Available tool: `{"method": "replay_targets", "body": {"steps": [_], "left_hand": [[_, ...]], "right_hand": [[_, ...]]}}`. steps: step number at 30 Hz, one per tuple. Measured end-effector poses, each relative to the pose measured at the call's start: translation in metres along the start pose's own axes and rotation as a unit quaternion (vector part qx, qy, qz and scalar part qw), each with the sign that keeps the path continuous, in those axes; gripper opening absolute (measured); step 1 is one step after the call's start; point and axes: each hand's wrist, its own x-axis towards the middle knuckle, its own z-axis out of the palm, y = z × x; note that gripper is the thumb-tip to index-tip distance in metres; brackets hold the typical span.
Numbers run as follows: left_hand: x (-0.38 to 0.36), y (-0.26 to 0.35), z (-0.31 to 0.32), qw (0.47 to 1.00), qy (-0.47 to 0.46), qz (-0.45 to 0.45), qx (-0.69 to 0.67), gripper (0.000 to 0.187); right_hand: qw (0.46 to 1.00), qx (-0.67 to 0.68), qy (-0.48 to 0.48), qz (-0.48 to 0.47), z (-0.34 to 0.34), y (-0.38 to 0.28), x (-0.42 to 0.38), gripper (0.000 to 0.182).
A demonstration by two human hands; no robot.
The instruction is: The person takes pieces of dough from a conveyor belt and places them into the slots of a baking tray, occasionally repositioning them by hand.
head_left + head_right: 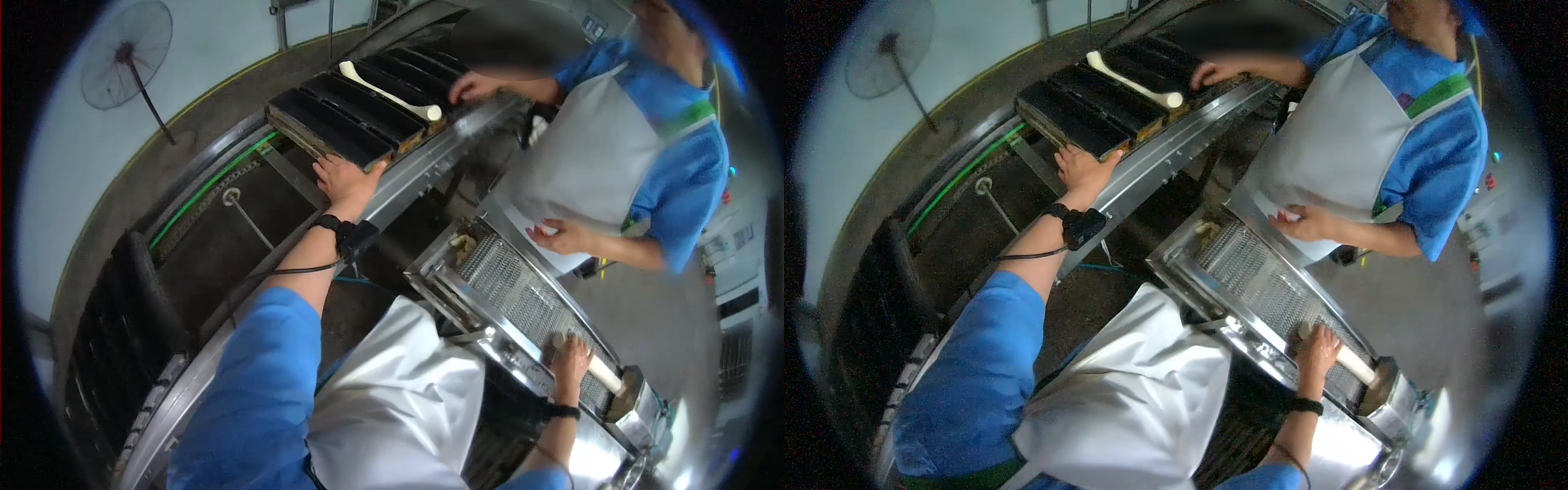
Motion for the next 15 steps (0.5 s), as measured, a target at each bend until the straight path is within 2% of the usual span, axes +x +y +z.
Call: {"method": "replay_targets", "body": {"steps": [2,4,6,8,9,10,11,12,13,14,15], "left_hand": [[0.001,-0.001,0.002,1.000,0.002,0.000,-0.004,0.118],[0.004,-0.001,0.003,1.000,0.004,-0.001,-0.009,0.118],[0.005,-0.003,0.004,1.000,0.004,-0.001,-0.012,0.118],[0.005,-0.003,0.005,1.000,0.006,0.005,-0.015,0.117],[0.006,-0.003,0.004,1.000,0.009,0.008,-0.016,0.117],[0.006,-0.003,0.004,1.000,0.011,0.009,-0.019,0.117],[0.005,-0.003,0.003,1.000,0.010,0.009,-0.018,0.117],[0.005,-0.003,0.002,1.000,0.009,0.010,-0.016,0.117],[0.006,-0.004,0.003,1.000,0.009,0.012,-0.016,0.117],[0.007,-0.006,0.006,1.000,0.015,0.012,-0.020,0.117],[0.007,-0.006,0.007,0.999,0.021,0.012,-0.025,0.117]], "right_hand": [[0.999,-0.028,0.021,0.014,-0.003,0.001,-0.007,0.022],[0.989,-0.086,-0.017,0.116,-0.010,-0.006,-0.012,0.019],[0.991,-0.089,0.022,0.092,-0.020,-0.013,-0.011,0.025],[0.988,0.038,-0.030,0.145,-0.030,-0.024,0.004,0.029],[0.978,0.135,-0.026,0.159,-0.040,-0.024,0.018,0.037],[0.965,0.236,0.062,0.092,-0.053,-0.021,0.029,0.036],[0.918,0.384,0.072,0.069,-0.035,0.012,0.055,0.032],[0.895,0.439,0.058,0.049,-0.079,-0.003,0.073,0.026],[0.812,0.577,0.064,0.053,-0.120,-0.021,0.079,0.028],[0.762,0.636,0.094,0.075,-0.171,-0.059,0.079,0.036],[0.686,0.714,0.133,0.050,-0.207,-0.093,0.087,0.048]]}}
